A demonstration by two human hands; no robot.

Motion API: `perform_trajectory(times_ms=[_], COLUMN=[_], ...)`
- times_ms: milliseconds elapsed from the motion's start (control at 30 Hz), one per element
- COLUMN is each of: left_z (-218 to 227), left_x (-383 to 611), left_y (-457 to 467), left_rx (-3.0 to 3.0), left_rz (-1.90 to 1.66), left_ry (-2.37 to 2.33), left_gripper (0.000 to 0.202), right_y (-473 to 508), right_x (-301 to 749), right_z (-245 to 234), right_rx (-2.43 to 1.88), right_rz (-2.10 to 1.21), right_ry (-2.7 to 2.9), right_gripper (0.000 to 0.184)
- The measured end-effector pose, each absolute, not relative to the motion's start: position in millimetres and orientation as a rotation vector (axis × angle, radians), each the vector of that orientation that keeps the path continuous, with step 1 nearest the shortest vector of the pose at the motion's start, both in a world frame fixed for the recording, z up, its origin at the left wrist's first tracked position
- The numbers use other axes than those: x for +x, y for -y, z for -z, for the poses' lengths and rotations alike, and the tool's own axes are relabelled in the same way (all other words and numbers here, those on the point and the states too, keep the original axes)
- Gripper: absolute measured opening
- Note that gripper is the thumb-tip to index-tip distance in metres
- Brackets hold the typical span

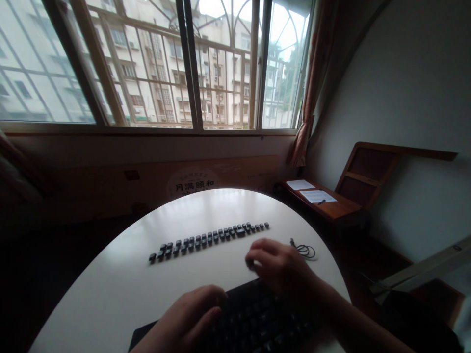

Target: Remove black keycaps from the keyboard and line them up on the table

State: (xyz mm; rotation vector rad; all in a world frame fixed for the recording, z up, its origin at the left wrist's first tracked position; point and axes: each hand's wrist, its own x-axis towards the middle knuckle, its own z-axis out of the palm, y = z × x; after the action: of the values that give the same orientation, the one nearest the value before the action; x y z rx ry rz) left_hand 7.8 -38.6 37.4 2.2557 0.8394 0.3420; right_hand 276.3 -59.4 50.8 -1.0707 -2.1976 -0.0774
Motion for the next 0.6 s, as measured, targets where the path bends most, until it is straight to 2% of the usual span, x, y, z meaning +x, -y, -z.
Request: perform_trajectory(times_ms=[133, 200, 367, 600], left_z=[-36, -33, -27, -29], left_x=[4, 2, 1, 0], left_y=[36, 34, 31, 30], left_rx=[2.364, 2.408, 2.439, 2.471], left_rz=[-0.298, -0.278, -0.26, -0.224], left_ry=[-0.955, -0.966, -0.96, -0.941], left_gripper=[0.018, 0.017, 0.015, 0.008], right_y=[-7, -43, -103, -133], right_x=[344, 374, 412, 428], right_z=[-43, -28, 12, 39], right_rx=[-1.423, -1.625, -1.725, -1.796], right_rz=[-0.1, -0.319, -0.521, -0.81], right_ry=[2.078, 1.999, 1.976, 1.965], right_gripper=[0.015, 0.017, 0.016, 0.029])
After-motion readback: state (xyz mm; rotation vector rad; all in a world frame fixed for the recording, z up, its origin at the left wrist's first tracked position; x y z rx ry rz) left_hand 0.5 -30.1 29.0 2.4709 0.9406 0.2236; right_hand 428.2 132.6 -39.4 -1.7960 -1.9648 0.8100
